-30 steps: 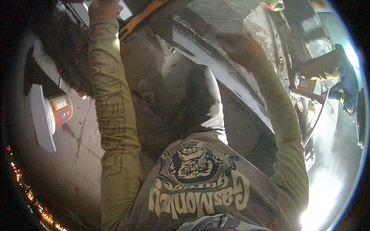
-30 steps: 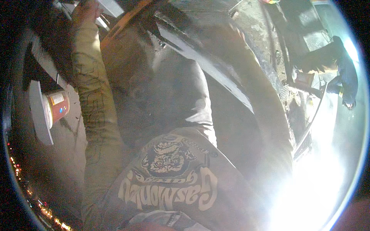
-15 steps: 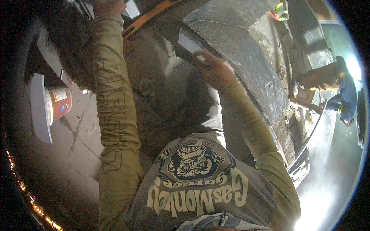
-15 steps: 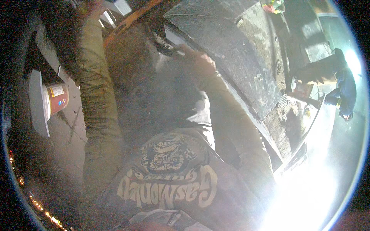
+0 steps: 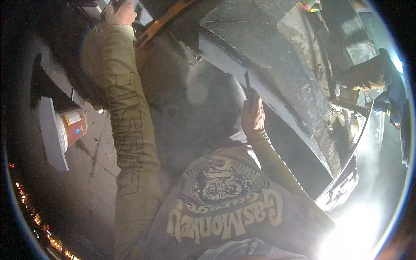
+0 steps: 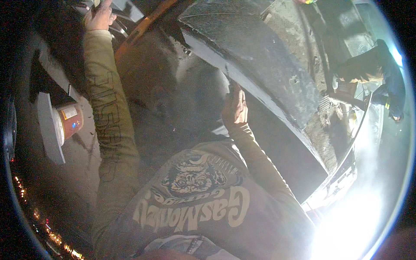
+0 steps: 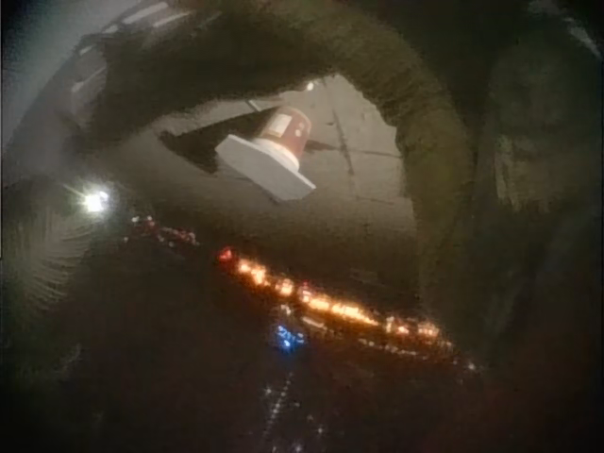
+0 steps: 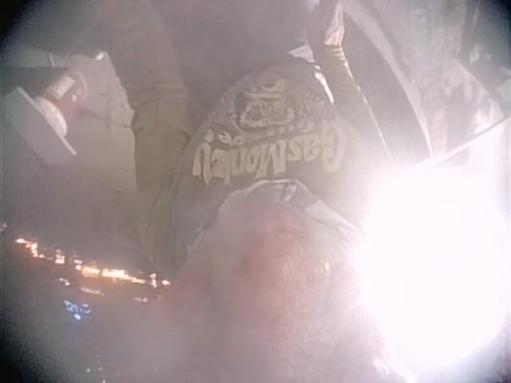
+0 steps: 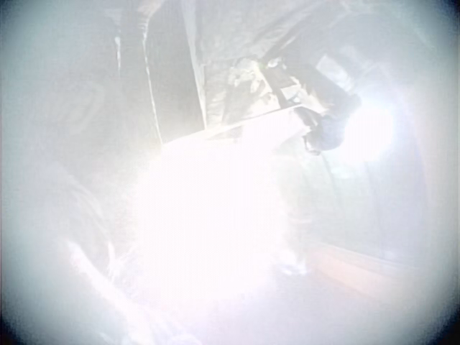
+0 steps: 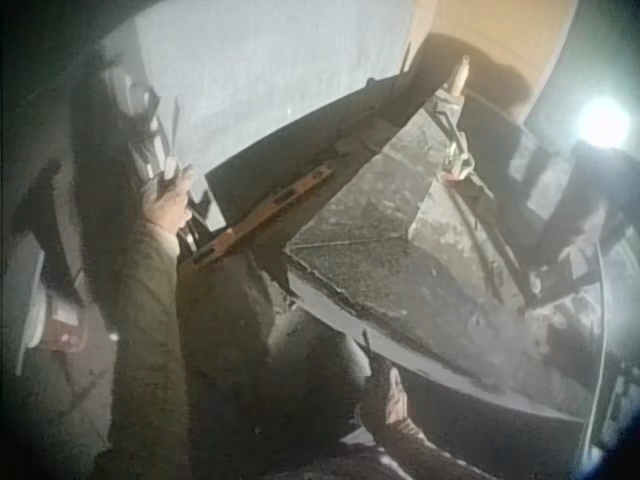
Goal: The person uses an angle grinder to cut and smooth a concrete surface, then switches to a hand trowel to scrape and level the area. The work is performed at night under artificial lighting.
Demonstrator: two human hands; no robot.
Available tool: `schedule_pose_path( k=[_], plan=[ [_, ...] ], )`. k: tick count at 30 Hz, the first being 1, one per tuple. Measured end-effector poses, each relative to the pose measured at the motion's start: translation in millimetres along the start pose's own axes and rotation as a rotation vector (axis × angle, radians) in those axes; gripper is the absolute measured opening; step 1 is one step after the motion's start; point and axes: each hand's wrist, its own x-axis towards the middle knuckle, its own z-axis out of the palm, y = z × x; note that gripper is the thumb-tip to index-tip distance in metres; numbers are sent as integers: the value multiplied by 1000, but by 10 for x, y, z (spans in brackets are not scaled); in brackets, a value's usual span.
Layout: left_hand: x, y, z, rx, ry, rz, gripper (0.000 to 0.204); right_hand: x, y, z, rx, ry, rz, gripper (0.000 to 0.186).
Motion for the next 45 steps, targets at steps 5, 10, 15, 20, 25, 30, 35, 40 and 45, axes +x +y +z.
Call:
schedule_pose_path(
  k=[5, 10, 15, 20, 25, 30, 35, 40, 45],
  plan=[
    [170, 8, -269, -32, -13, 1, 27, 411, -448, 44, 156, -167, -10, 41],
    [283, -81, -279, 4, -62, 82, 34, 968, -652, 339, 92, -172, -135, 42],
    [291, -65, -243, -11, -58, -146, 37, 912, -353, 609, -25, 46, -221, 40],
    [255, -27, -303, 263, 48, 145, 28, 143, -478, 367, -1, -220, -103, 47],
    [376, -231, -176, 12, 16, 262, 29, 692, -1111, 190, 192, -209, -248, 56],
    [466, -310, -139, 617, 150, 1003, 24, 1496, -866, 660, -78, -125, -450, 59],
    [286, 127, 48, -212, 251, 580, 15, 1426, -1793, 214, 119, -568, -321, 57],
    [699, -500, -183, 617, 44, 924, 21, 2105, -1299, -337, -19, -316, -259, 50],
    [344, 128, 14, 226, -103, 148, 28, 2511, -1178, -337, -128, -403, -228, 51]
  ],
)
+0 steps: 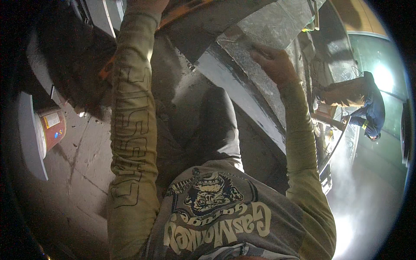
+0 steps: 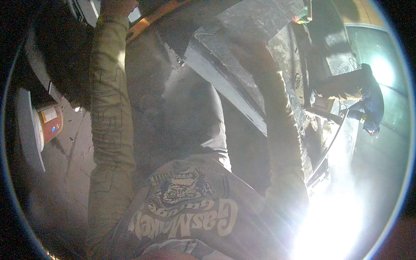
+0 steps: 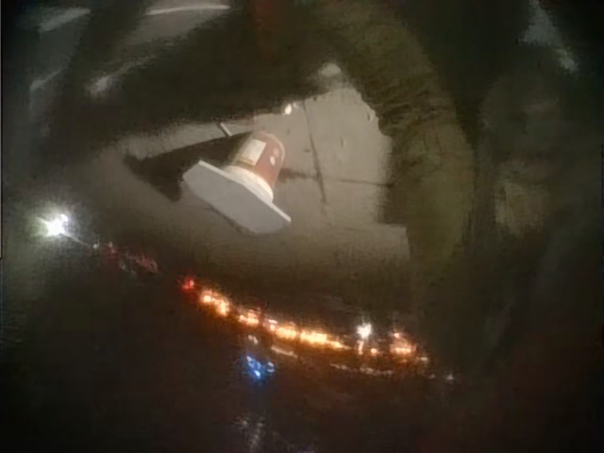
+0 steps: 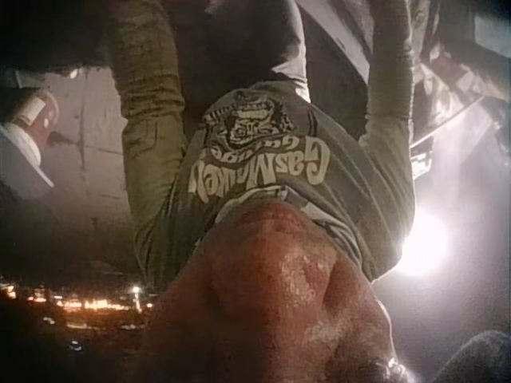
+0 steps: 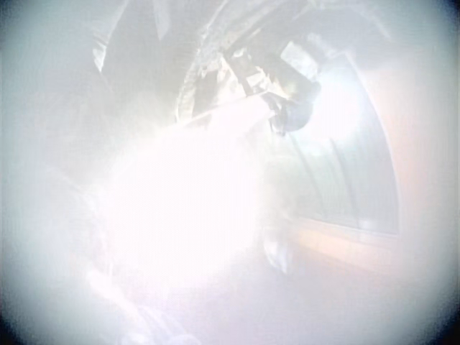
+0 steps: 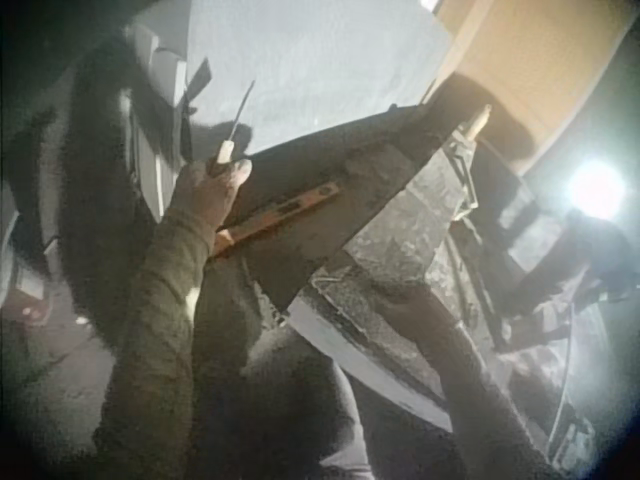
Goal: The person uses an angle grinder to cut and smooth a concrete surface, then switches to a hand trowel to scrape and level the area. The work is performed at night under artificial lighting.
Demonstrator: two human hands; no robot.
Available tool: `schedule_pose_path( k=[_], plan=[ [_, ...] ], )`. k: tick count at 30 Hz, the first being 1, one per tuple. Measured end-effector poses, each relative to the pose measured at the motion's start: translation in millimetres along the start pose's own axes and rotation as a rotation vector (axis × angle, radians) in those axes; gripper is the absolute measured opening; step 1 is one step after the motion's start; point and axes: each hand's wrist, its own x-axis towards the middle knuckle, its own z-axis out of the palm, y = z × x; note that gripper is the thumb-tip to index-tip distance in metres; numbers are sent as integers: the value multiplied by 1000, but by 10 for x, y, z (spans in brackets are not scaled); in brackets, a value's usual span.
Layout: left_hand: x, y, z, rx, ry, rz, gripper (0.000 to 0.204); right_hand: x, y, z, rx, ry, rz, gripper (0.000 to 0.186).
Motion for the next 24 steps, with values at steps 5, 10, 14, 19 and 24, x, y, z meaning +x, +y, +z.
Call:
schedule_pose_path(
  k=[5, 10, 14, 19, 24],
  plan=[
    [108, -145, 12, -193, -54, 14, 32, 512, -176, -56, -205, -117, 60, 46],
    [177, -94, 67, -148, 77, 17, 39, 671, -178, -10, -291, -150, 26, 46],
    [270, -75, 206, -60, 35, 8, 43, 1252, 372, -86, -151, -59, -19, 51],
    [145, -28, 316, -14, 91, 2, 44, 1210, 549, -932, -209, -261, 178, 47],
    [-87, -463, 191, 98, 12, -274, 44, 1603, 450, -812, 342, -555, 298, 44]
  ],
)
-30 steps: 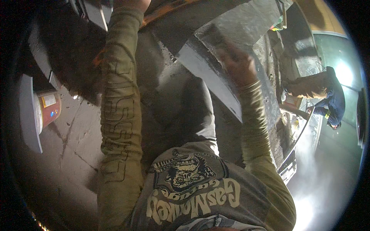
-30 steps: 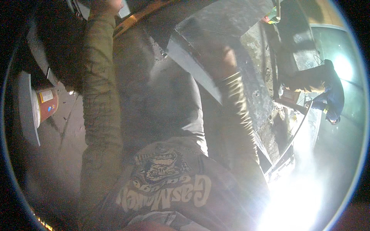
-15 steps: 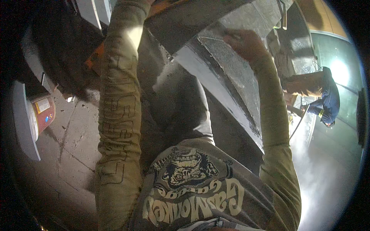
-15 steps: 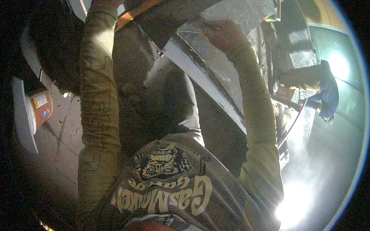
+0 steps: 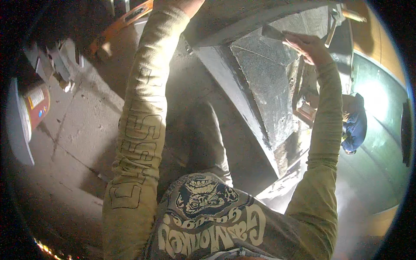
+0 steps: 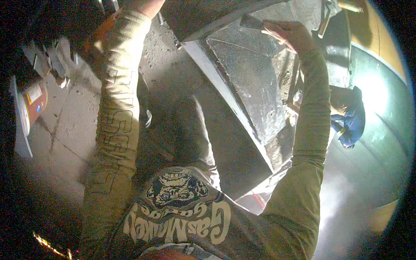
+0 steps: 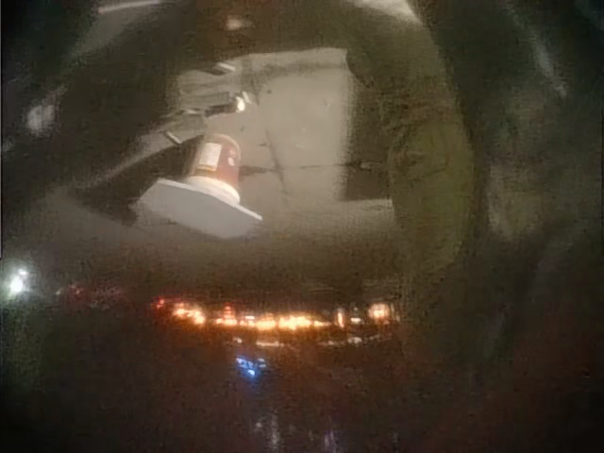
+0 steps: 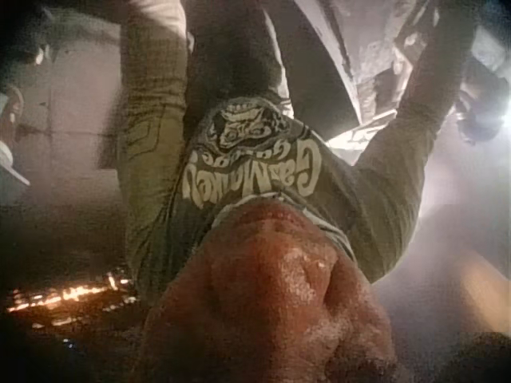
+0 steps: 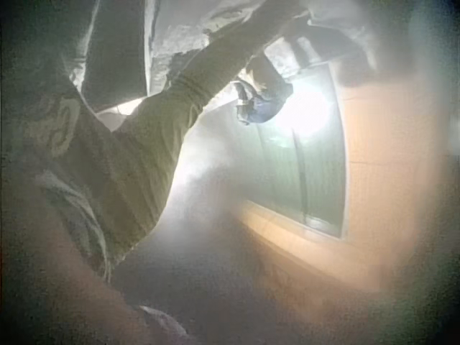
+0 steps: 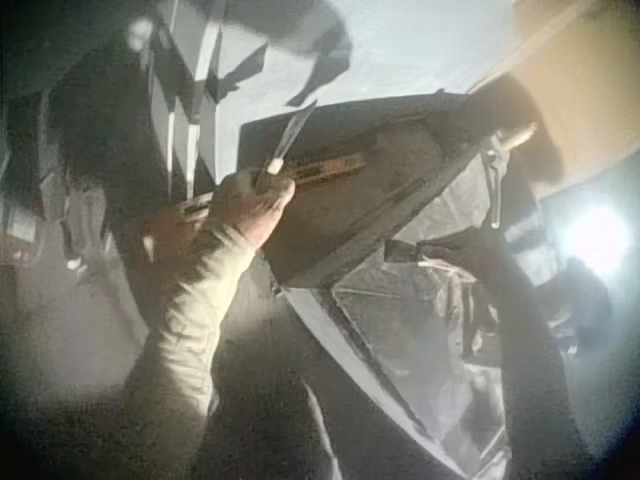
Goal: The person uses an angle grinder to cut and smooth a concrete surface, then switches to a hand trowel to scrape and level the area. The work is performed at night under artificial lighting.
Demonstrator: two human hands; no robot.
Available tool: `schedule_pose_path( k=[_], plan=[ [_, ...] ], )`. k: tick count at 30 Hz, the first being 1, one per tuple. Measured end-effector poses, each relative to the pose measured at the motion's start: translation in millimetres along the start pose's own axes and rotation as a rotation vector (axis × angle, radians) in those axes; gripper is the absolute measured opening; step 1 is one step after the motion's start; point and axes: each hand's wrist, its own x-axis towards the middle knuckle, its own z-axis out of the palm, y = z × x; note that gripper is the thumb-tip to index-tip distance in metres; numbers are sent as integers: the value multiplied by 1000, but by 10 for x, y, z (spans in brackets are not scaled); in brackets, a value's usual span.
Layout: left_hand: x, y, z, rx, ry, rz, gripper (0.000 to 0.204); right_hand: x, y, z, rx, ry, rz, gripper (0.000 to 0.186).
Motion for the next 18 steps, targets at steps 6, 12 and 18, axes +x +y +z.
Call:
schedule_pose_path(
  k=[6, 12, 18],
  plan=[
    [-329, -320, 31, 1, 20, -173, 42, 740, -723, -487, -478, -307, 173, 37],
    [-627, -1013, -86, 210, -98, -247, 58, 839, -1027, 377, -867, -308, 5, 38],
    [-796, -1053, 94, 207, -62, -177, 56, 351, -1005, 257, -806, -208, -53, 40]
  ],
)
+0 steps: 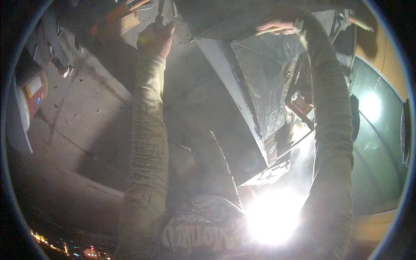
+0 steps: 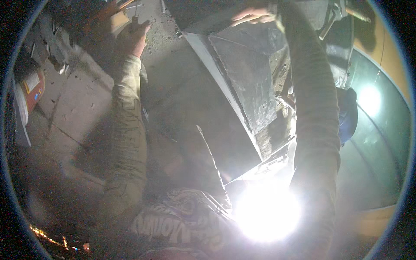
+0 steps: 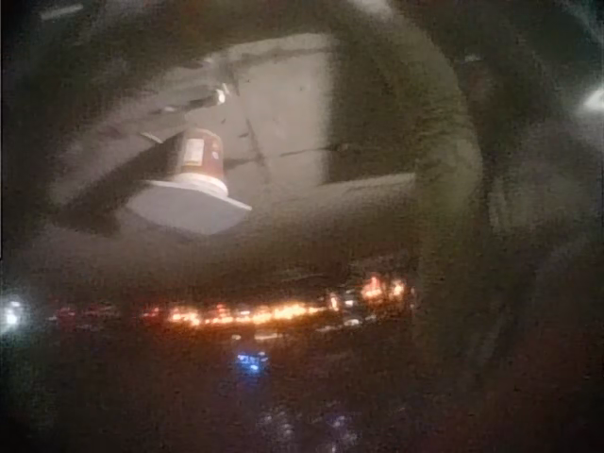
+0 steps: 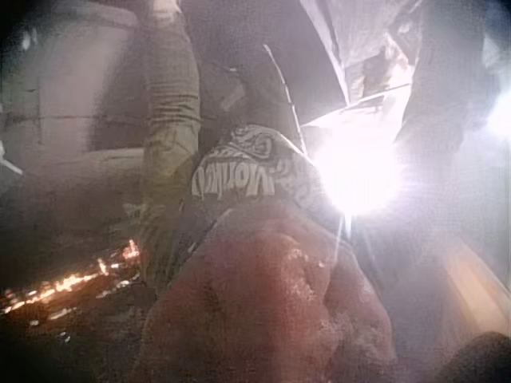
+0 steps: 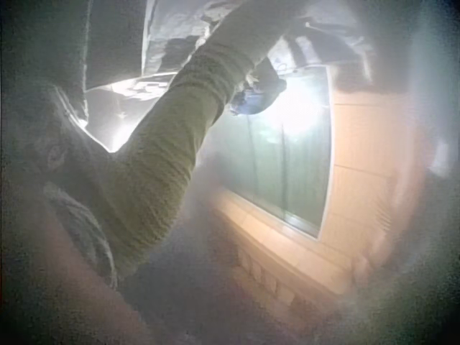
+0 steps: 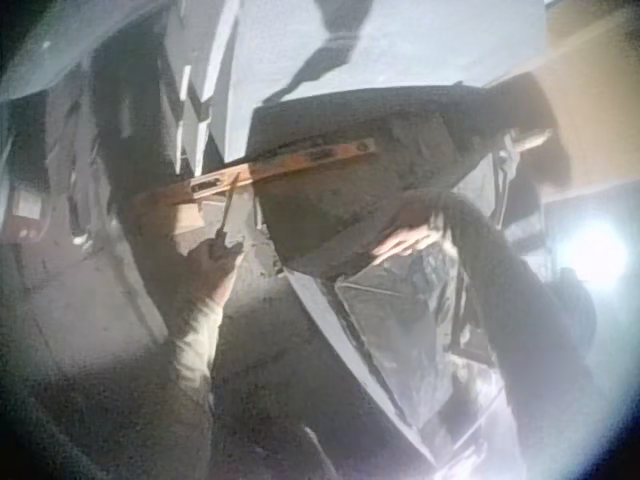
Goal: The person uses an angle grinder to cut and smooth a concrete surface, then switches to a hand trowel to scrape and level the area. The work is performed at night under artificial lighting.
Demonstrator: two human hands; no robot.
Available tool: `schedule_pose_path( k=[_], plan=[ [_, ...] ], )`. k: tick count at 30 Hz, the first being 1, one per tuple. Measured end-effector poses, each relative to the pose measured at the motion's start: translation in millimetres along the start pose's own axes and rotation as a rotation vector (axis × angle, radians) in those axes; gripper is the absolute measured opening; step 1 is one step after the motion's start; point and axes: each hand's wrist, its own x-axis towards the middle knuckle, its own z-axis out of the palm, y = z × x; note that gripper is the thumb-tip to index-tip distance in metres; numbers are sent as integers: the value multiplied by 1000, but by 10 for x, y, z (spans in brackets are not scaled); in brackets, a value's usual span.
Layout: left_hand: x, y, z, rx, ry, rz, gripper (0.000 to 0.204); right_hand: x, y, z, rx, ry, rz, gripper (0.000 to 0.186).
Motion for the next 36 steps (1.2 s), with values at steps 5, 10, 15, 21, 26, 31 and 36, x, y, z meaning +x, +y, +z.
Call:
schedule_pose_path(
  k=[5, 10, 15, 21, 26, 31, 36],
  plan=[
    [141, -1566, -14, 28, -231, 140, 59, -618, -979, 1084, 234, -163, -340, 42],
    [-545, -870, -283, -169, 24, -354, 62, -1846, -1322, 2514, 1051, -83, 143, 38],
    [-1701, -313, -821, 344, -318, -339, 62, -2275, -293, 3248, 985, 580, 507, 42],
    [-2705, 216, -1781, 515, -367, -102, 44, -1597, -109, 2575, 874, 756, 714, 44],
    [-2728, 317, -1643, 739, -576, 143, 28, -1194, 388, 2363, 1496, 757, 906, 47],
    [-2485, 152, -1673, 1068, -784, 51, 45, -1179, -92, 1933, 1164, 578, 1034, 52],
    [-2219, 350, -1732, 1050, -819, 29, 43, -1308, -256, 1437, 1426, 733, 1104, 49]
  ],
)
